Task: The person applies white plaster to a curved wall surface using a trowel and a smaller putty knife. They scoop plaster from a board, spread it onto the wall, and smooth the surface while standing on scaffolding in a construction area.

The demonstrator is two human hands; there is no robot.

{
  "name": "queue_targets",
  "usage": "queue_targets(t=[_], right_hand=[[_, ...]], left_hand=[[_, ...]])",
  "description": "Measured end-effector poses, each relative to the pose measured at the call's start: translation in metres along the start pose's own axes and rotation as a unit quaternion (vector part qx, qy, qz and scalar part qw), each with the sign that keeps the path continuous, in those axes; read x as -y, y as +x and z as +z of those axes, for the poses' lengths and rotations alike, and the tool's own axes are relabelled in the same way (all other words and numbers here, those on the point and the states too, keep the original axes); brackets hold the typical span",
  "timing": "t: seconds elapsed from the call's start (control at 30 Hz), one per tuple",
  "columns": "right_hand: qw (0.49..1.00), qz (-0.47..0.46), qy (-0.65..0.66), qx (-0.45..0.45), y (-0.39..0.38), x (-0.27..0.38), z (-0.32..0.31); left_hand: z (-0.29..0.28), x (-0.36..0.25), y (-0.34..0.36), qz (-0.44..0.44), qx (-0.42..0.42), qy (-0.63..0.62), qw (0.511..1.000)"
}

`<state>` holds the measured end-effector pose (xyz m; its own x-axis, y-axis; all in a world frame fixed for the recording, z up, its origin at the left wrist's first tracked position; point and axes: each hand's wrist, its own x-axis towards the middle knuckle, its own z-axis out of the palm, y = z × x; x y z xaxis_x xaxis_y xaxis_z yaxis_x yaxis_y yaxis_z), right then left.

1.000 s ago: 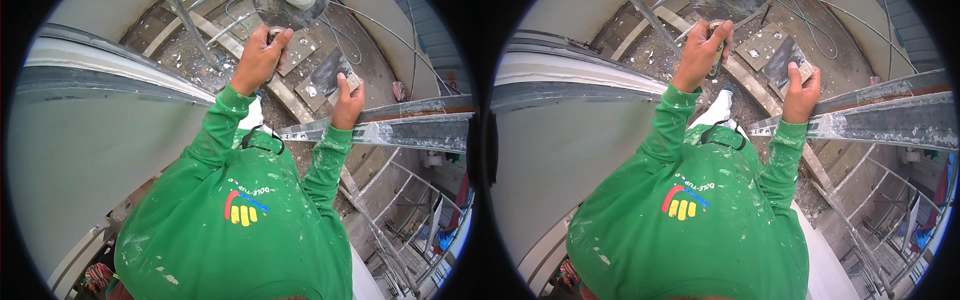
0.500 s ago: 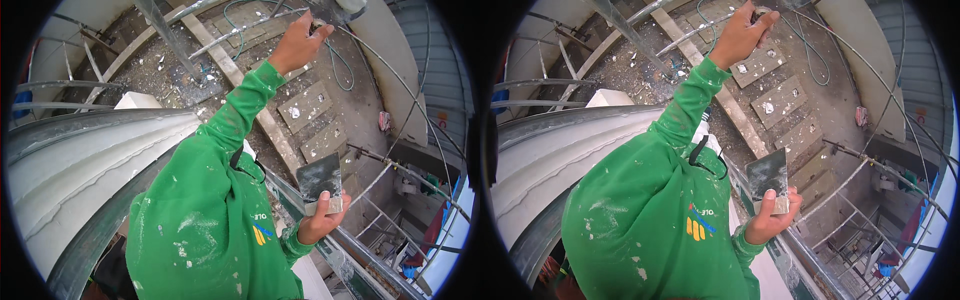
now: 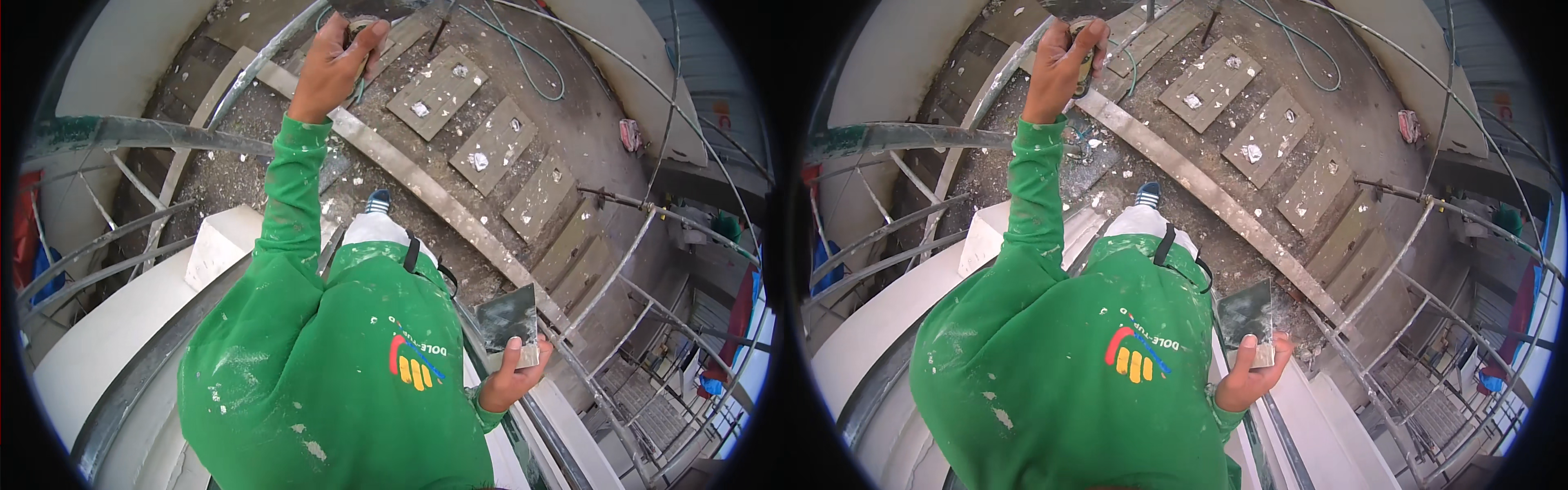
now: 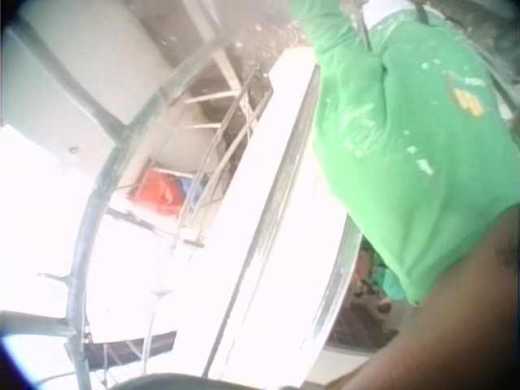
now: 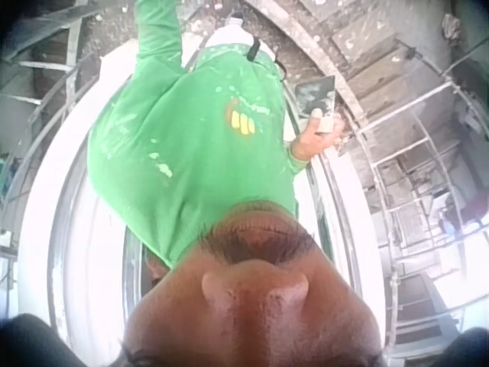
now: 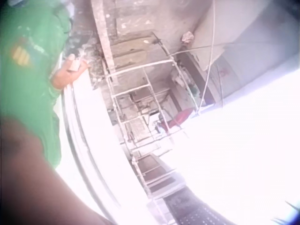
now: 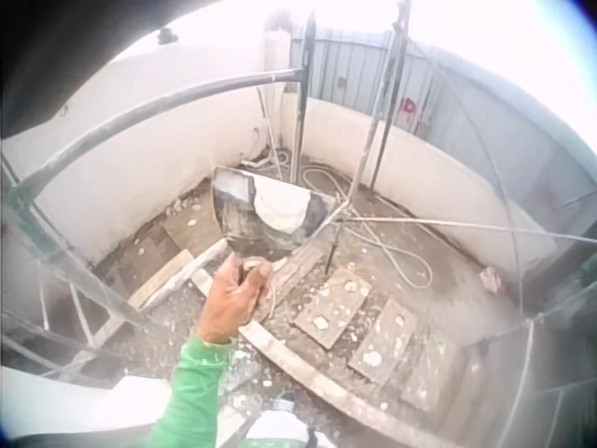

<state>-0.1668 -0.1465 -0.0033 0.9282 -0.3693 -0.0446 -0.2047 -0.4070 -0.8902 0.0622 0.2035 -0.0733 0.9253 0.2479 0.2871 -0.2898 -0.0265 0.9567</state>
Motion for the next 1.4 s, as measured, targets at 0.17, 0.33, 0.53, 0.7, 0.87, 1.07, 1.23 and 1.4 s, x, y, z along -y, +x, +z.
queue_targets(t=[0.17,0.33,0.53,0.7,0.87,1.07,1.23,1.4], right_hand=[[0.997,0.051,0.004,-0.064,0.004,0.008,0.007],[0.985,0.106,0.001,-0.133,0.009,0.004,0.009],[0.981,0.098,0.024,-0.164,0.015,0.002,0.018],[0.954,0.082,0.094,-0.272,0.020,0.002,0.029],[0.938,0.044,-0.037,-0.343,0.026,-0.016,0.022],[0.876,0.076,0.076,-0.469,0.040,-0.023,0.042],[0.862,0.072,0.191,-0.465,0.102,0.017,0.071],[0.898,-0.003,0.217,-0.382,0.220,0.041,0.066]], left_hand=[[-0.027,-0.009,0.013,-0.006,-0.044,-0.001,0.999],[-0.055,-0.027,0.027,0.016,-0.038,-0.006,0.999],[-0.062,-0.036,0.039,0.010,-0.053,-0.043,0.998],[-0.048,-0.027,0.040,-0.054,-0.010,-0.053,0.997],[-0.038,-0.001,0.068,-0.120,0.065,-0.031,0.990],[-0.044,0.027,0.109,-0.162,0.118,0.001,0.980],[-0.030,0.035,0.140,-0.193,0.153,-0.053,0.968],[-0.006,0.009,0.147,-0.218,0.212,-0.108,0.947]])
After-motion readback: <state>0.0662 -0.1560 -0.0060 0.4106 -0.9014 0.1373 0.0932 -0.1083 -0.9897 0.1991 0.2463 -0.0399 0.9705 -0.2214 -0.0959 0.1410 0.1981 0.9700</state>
